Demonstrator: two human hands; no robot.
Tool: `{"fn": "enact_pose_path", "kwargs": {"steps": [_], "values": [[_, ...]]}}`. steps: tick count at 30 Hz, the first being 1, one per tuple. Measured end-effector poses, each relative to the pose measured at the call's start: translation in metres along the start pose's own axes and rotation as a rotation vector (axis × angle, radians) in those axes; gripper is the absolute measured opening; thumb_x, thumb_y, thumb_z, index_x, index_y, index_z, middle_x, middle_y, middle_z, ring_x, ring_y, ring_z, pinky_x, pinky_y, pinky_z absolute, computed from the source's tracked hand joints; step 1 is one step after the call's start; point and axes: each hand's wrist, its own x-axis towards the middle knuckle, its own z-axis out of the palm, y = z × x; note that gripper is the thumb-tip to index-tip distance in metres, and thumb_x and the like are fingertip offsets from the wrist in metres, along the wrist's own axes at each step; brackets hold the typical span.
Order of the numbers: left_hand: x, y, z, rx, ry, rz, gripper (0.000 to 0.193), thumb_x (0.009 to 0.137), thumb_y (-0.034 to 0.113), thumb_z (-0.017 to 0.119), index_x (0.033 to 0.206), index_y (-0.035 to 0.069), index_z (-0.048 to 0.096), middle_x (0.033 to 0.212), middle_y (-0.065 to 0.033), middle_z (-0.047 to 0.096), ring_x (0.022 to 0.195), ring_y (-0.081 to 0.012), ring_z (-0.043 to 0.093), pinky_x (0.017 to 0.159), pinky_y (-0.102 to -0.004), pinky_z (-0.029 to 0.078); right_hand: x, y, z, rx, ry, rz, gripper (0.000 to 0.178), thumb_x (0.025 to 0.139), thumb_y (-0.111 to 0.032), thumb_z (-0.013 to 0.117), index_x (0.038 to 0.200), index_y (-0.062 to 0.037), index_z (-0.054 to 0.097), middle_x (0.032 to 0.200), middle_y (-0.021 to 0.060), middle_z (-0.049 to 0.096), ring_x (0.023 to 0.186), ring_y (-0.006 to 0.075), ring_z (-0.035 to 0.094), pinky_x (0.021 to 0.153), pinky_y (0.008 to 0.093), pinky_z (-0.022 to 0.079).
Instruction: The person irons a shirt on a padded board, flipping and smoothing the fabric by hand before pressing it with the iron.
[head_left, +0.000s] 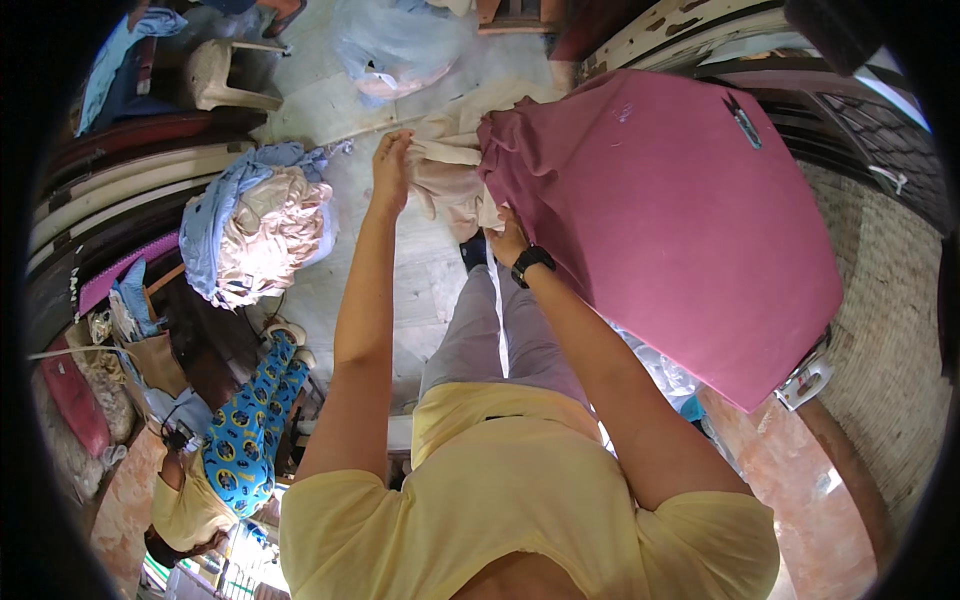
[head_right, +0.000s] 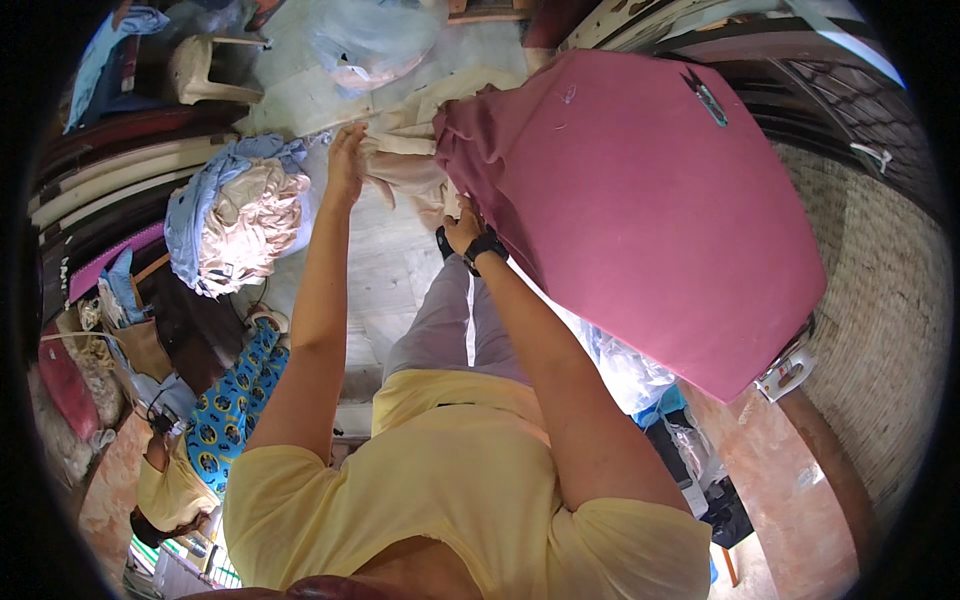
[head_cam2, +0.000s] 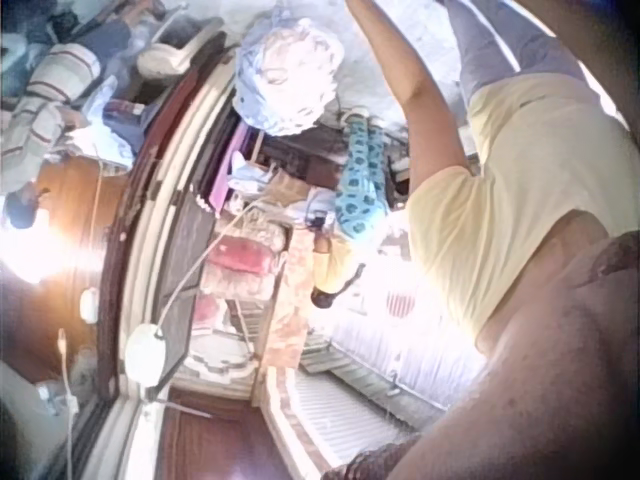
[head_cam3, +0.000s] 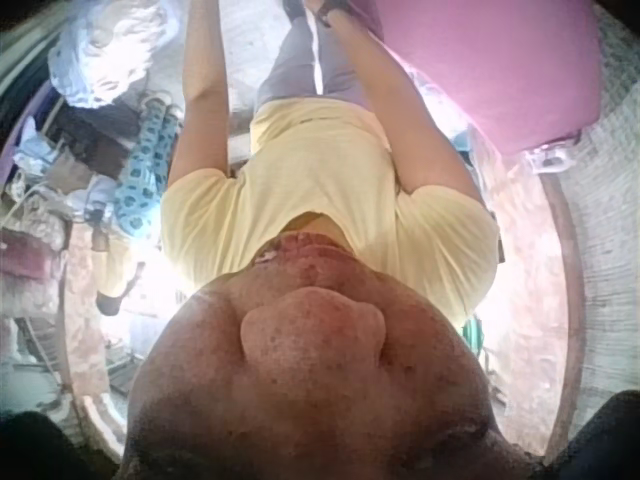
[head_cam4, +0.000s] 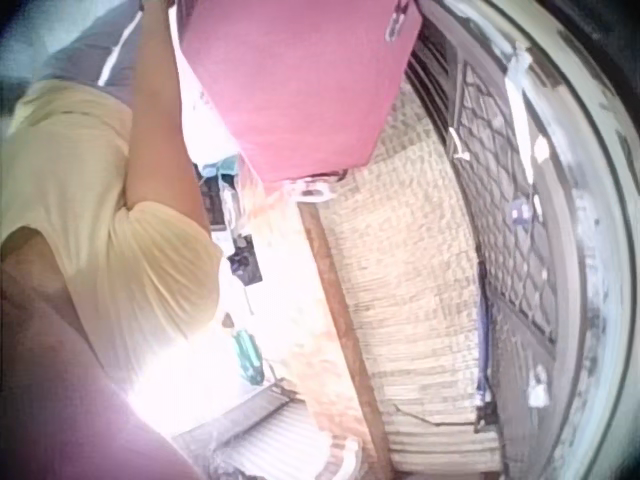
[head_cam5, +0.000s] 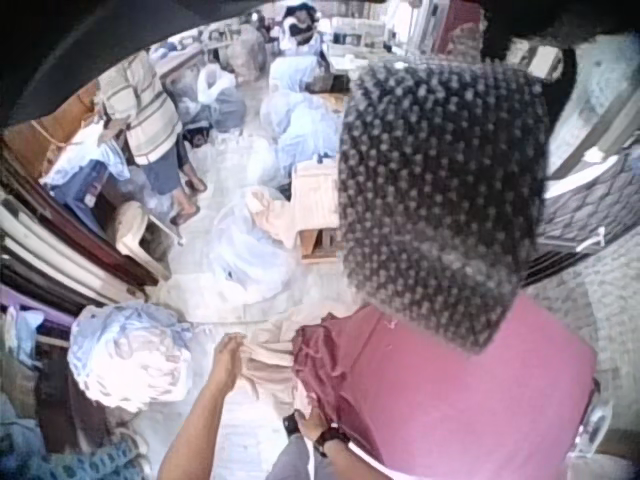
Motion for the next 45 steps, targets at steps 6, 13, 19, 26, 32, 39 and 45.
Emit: {"fn": "enact_pose_path", "kwargs": {"steps": [6,13,19,26,32,39,45], "values": [[-0.030,0.129,-0.001,-0.431,-0.151,-0.003,0.025,0.088,0.003,0.062,0.111,0.005,0.054,0.104,-0.0134,0.066,0.092,-0.0234,0.066,0.081,-0.0360,0.057,-0.057,-0.071,-0.016,0.189,-0.015,-0.057,0.054,0.083,-0.008,0.070,0.131,-0.0043,0.045,0.125,0.0146,0.054,0.105,0.0274,0.058,0.089,0.0345,0.049],[-0.185,0.291,0.093,0.224,-0.788,0.226,0.030,0.075,0.000,0.070,0.098,0.010,0.054,0.102,-0.0063,0.061,0.091,-0.0156,0.061,0.076,-0.0249,0.049,-0.129,-0.214,-0.084,0.226,0.460,-0.663,0.071,0.073,-0.003,0.074,0.136,-0.0029,0.040,0.130,0.0211,0.046,0.120,0.0378,0.046,0.098,0.0442,0.043],[-0.328,0.347,0.127,0.512,-0.997,0.852,0.029,0.072,0.011,0.071,0.096,0.008,0.055,0.108,-0.0081,0.058,0.097,-0.0196,0.056,0.087,-0.0291,0.043,-0.145,-0.255,-0.125,0.085,0.625,-0.826,0.059,0.075,-0.018,0.070,0.128,-0.0061,0.047,0.130,0.0211,0.048,0.120,0.0422,0.044,0.096,0.0505,0.039],[-0.305,0.394,0.039,0.238,-0.323,1.483,0.039,0.079,0.014,0.064,0.115,-0.001,0.057,0.124,-0.0169,0.056,0.109,-0.0251,0.056,0.098,-0.0334,0.042,-0.297,-0.151,-0.276,0.208,-0.116,-0.565,0.033,0.086,-0.015,0.069,0.115,-0.0015,0.062,0.095,0.0100,0.070,0.081,0.0235,0.067,0.077,0.0402,0.053],[-0.362,0.356,0.190,0.877,-0.560,0.861,0.012,0.080,0.000,0.067,0.091,0.004,0.065,0.111,-0.0090,0.065,0.104,-0.0208,0.059,0.103,-0.0351,0.040,-0.437,0.007,-0.495,0.218,0.208,-0.457,0.042,0.081,-0.017,0.074,0.119,-0.0006,0.064,0.100,0.0072,0.069,0.088,0.0148,0.062,0.079,0.0282,0.051],[-0.328,0.217,0.371,1.273,-1.089,0.721,0.025,0.082,0.007,0.066,0.107,0.003,0.070,0.105,-0.0067,0.069,0.100,-0.0159,0.061,0.087,-0.0292,0.047,-0.417,0.091,-0.645,-0.315,0.070,-0.103,0.044,0.084,-0.038,0.073,0.114,-0.0059,0.068,0.093,0.0089,0.071,0.085,0.0187,0.064,0.077,0.0302,0.050],[-0.285,0.031,0.417,1.345,-0.542,1.452,0.061,0.070,0.013,0.081,0.125,0.024,0.058,0.137,-0.0066,0.039,0.125,-0.0363,0.040,0.094,-0.0601,0.041,-0.346,0.195,-0.643,-0.587,1.030,-0.140,0.034,0.079,-0.030,0.073,0.109,-0.0177,0.067,0.109,0.0149,0.064,0.107,0.0334,0.059,0.099,0.0497,0.040]]}}
